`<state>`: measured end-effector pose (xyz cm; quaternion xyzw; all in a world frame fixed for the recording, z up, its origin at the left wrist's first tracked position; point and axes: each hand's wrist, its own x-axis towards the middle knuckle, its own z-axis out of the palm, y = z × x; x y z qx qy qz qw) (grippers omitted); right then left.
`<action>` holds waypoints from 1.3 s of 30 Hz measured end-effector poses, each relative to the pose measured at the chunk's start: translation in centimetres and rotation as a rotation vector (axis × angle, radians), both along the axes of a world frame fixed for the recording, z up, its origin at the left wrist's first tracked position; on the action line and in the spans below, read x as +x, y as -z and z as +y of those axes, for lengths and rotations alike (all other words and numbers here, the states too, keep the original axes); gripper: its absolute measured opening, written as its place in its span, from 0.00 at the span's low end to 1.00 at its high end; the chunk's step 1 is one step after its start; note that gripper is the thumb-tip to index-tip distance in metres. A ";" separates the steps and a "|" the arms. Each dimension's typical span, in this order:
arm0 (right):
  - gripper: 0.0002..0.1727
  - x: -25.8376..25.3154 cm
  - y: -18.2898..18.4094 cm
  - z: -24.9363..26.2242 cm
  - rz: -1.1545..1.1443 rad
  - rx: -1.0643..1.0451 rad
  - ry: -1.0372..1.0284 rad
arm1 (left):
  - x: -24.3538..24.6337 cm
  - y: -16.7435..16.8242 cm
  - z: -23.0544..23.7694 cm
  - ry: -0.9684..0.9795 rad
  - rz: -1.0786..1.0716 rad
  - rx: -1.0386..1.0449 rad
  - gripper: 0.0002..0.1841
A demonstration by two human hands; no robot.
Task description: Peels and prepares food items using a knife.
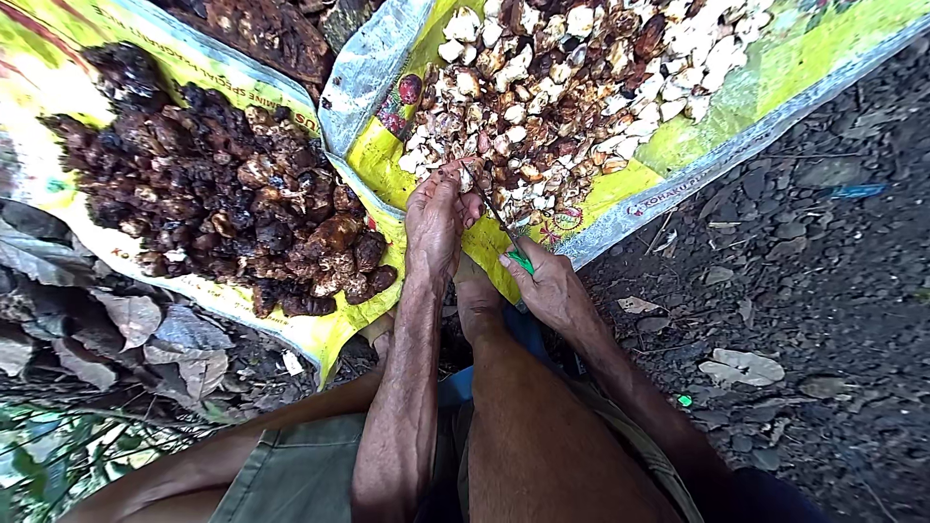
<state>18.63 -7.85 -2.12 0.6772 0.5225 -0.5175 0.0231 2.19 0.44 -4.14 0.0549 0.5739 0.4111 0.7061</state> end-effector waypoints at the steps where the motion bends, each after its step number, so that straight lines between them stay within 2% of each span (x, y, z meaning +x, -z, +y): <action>1: 0.14 -0.1 0.0 0.0 -0.001 0.002 0.008 | 0.2 -0.1 0.0 -0.006 0.002 0.001 0.18; 6: 0.13 -0.4 0.2 0.0 0.018 -0.016 0.053 | 1.4 0.0 -0.3 -0.035 0.071 0.044 0.19; 13: 0.15 -0.3 0.4 0.0 0.052 -0.033 0.098 | 0.9 0.7 -1.3 0.162 0.153 0.226 0.20; 16: 0.15 -0.4 0.4 0.0 0.014 -0.027 0.076 | 1.0 0.9 -1.4 0.166 0.179 0.233 0.21; 20: 0.13 -0.1 0.3 -0.1 0.015 -0.013 0.066 | 0.7 0.8 -1.4 0.187 0.113 0.222 0.20; 25: 0.13 -0.4 0.4 -0.3 0.005 0.000 0.075 | 0.8 0.9 -1.4 0.115 0.010 0.240 0.16; 26: 0.13 -0.4 0.4 -0.3 -0.005 0.005 0.073 | 1.0 0.0 -0.9 0.140 0.053 0.187 0.15; 27: 0.13 -0.5 0.3 -0.3 -0.013 0.012 0.069 | 1.4 -2.2 0.5 0.203 0.134 0.014 0.15; 28: 0.12 -0.5 0.3 -0.3 -0.011 0.017 0.071 | 2.1 -4.9 3.0 0.264 0.209 -0.287 0.16; 29: 0.13 -0.6 0.3 -0.2 -0.003 0.016 0.076 | 1.8 -2.4 0.2 0.205 0.230 0.090 0.16; 30: 0.13 -0.6 0.2 -0.2 0.013 0.011 0.084 | 1.7 -0.6 -1.2 0.145 0.229 0.288 0.18; 31: 0.12 -0.6 0.2 -0.2 0.034 0.004 0.096 | 1.6 0.0 -1.6 0.135 0.251 0.345 0.19; 36: 0.11 -0.5 0.0 -0.4 0.104 -0.034 0.117 | 0.8 0.0 -1.5 0.288 0.432 0.356 0.20; 39: 0.11 -0.3 0.2 -0.6 0.089 -0.037 0.112 | 0.1 0.0 -1.2 0.378 0.423 0.357 0.19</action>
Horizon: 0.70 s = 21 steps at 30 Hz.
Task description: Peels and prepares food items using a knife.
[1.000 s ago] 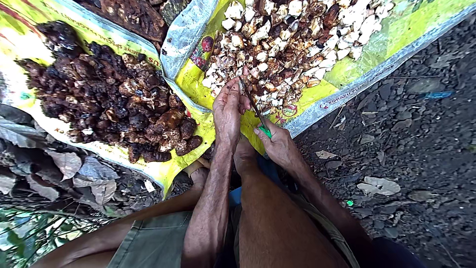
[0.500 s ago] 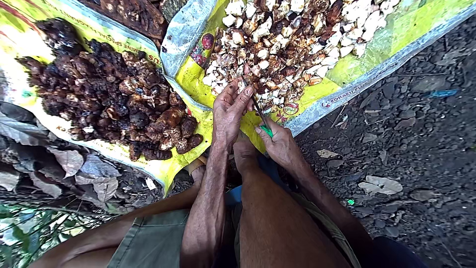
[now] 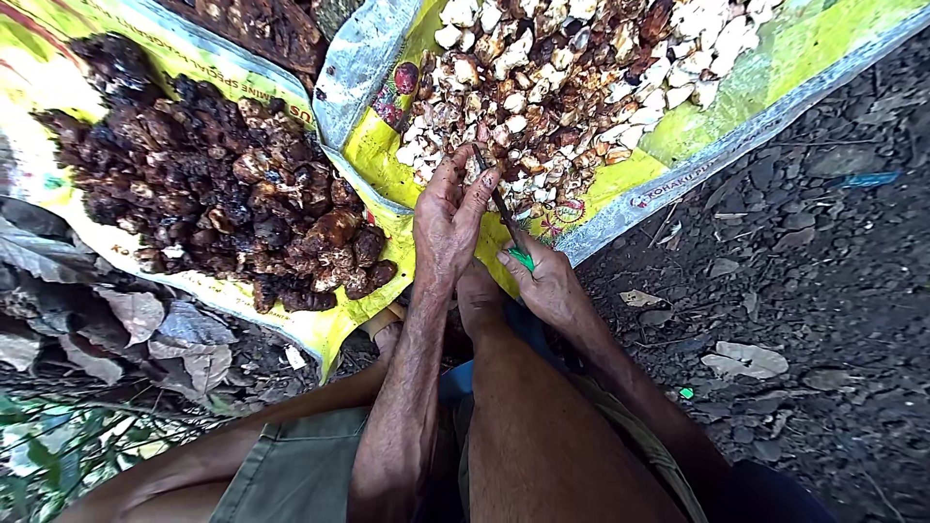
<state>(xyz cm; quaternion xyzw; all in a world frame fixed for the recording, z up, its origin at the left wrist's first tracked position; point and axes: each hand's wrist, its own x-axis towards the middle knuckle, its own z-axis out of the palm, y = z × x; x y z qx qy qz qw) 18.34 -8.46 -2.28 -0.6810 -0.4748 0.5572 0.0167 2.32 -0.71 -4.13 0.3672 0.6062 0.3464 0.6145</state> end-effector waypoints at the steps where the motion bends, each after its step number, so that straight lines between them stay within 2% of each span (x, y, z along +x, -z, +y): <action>1: 0.11 0.1 0.0 -0.1 -0.013 0.002 -0.005 | -0.2 0.0 0.2 0.009 -0.044 -0.018 0.18; 6: 0.11 0.1 0.1 -0.2 -0.044 0.024 -0.020 | -0.3 0.6 0.3 -0.100 -0.371 -0.145 0.17; 9: 0.11 0.0 0.0 0.0 -0.032 0.034 -0.013 | -0.3 0.7 0.3 -0.157 -0.445 -0.159 0.14; 12: 0.10 0.0 -0.3 0.4 0.040 -0.049 0.038 | -0.6 0.2 0.0 -0.138 -0.414 -0.119 0.16; 15: 0.10 0.4 -0.3 0.6 0.153 -0.140 0.086 | -1.2 -2.4 -0.7 -0.013 -0.260 -0.114 0.17; 21: 0.11 2.3 0.5 1.2 0.245 -0.197 0.010 | -2.5 -3.7 -0.2 0.148 -0.115 -0.119 0.17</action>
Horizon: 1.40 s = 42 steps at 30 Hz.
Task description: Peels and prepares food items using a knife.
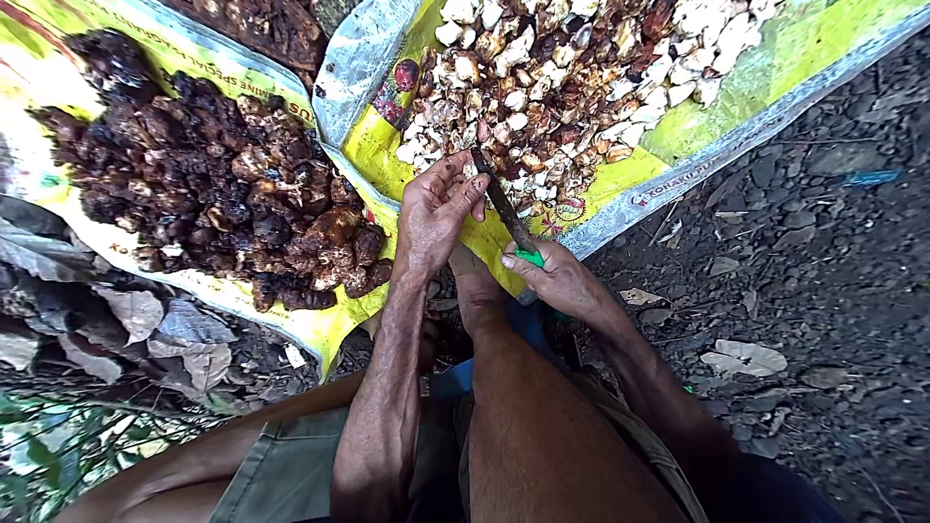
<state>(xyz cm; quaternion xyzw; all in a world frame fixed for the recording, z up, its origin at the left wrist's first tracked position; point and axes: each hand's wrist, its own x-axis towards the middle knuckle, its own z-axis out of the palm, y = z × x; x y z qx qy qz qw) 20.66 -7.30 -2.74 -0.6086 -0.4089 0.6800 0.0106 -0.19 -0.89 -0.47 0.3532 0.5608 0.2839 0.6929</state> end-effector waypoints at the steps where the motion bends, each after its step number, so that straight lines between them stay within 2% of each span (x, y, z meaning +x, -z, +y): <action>1: 0.11 0.4 0.1 0.2 -0.011 0.021 -0.029 | -0.2 0.2 0.1 0.020 0.006 0.008 0.16; 7: 0.11 2.3 0.1 1.6 -0.206 0.259 -0.272 | -0.6 -1.0 0.9 0.109 0.087 -0.003 0.16; 13: 0.08 3.0 -0.5 2.0 -0.408 0.378 -0.442 | -0.6 -1.2 1.0 0.154 0.127 -0.024 0.16; 16: 0.07 3.2 -0.6 2.3 -0.503 0.411 -0.494 | -0.6 2.1 1.2 0.095 0.048 -0.003 0.16; 17: 0.07 3.2 -0.6 2.4 -0.518 0.424 -0.498 | -0.6 2.8 1.1 0.068 0.014 0.002 0.16; 20: 0.07 3.5 -0.1 2.4 -0.527 0.448 -0.498 | -0.6 0.0 0.7 0.069 -0.037 -0.080 0.16; 23: 0.07 3.9 0.2 2.5 -0.512 0.447 -0.471 | -0.6 3.7 1.2 -0.013 -0.297 -0.115 0.22; 24: 0.07 3.8 0.1 2.6 -0.493 0.454 -0.443 | -0.6 3.8 1.3 -0.043 -0.339 -0.138 0.22; 27: 0.09 3.5 -0.1 2.3 -0.442 0.443 -0.378 | -0.4 0.7 0.4 -0.071 -0.317 -0.206 0.20; 29: 0.10 3.7 0.2 2.3 -0.407 0.422 -0.372 | 0.1 0.7 0.2 -0.104 -0.347 -0.219 0.22; 32: 0.15 3.7 0.5 1.9 -0.276 0.350 -0.285 | 0.6 2.0 0.0 -0.180 -0.440 -0.251 0.20; 35: 0.17 3.5 0.4 1.4 -0.201 0.312 -0.188 | 1.4 5.3 1.0 -0.222 -0.521 -0.249 0.18; 38: 0.18 3.3 -0.2 0.9 -0.162 0.311 -0.136 | 2.2 4.7 1.4 -0.223 -0.387 -0.228 0.21; 40: 0.20 3.1 -0.5 0.2 -0.181 0.328 -0.041 | 2.7 4.0 1.7 -0.190 -0.133 -0.165 0.22; 42: 0.20 3.1 -0.5 -0.4 -0.200 0.327 0.106 | 3.5 3.8 1.6 -0.158 0.221 -0.080 0.22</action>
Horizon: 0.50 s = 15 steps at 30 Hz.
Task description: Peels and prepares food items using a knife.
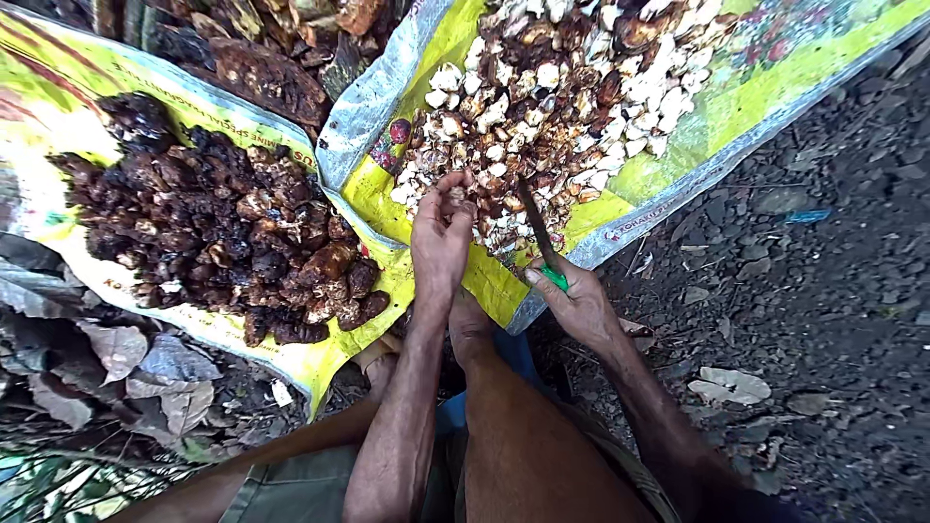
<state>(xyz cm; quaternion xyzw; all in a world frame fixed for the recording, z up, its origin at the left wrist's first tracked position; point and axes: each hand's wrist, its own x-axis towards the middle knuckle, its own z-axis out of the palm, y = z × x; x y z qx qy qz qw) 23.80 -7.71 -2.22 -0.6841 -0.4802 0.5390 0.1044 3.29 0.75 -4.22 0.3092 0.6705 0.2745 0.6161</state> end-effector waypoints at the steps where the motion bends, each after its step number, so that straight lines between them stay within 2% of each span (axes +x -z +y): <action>1: 0.19 0.2 0.0 -0.3 0.013 -0.002 0.074 | 0.4 0.1 -0.1 0.050 0.150 0.029 0.24; 4: 0.17 0.4 0.0 -0.6 0.024 -0.006 0.219 | 2.0 0.8 -0.4 0.205 0.430 0.119 0.34; 6: 0.15 0.4 -0.3 -0.6 0.030 0.010 0.276 | 3.3 0.8 -0.2 0.253 0.508 0.137 0.34; 12: 0.14 0.8 -0.8 -0.2 0.048 0.080 0.395 | 6.2 0.6 1.4 0.287 0.526 0.135 0.34; 15: 0.12 1.0 -0.9 -0.1 0.045 0.092 0.442 | 7.5 0.2 2.6 0.331 0.479 0.125 0.37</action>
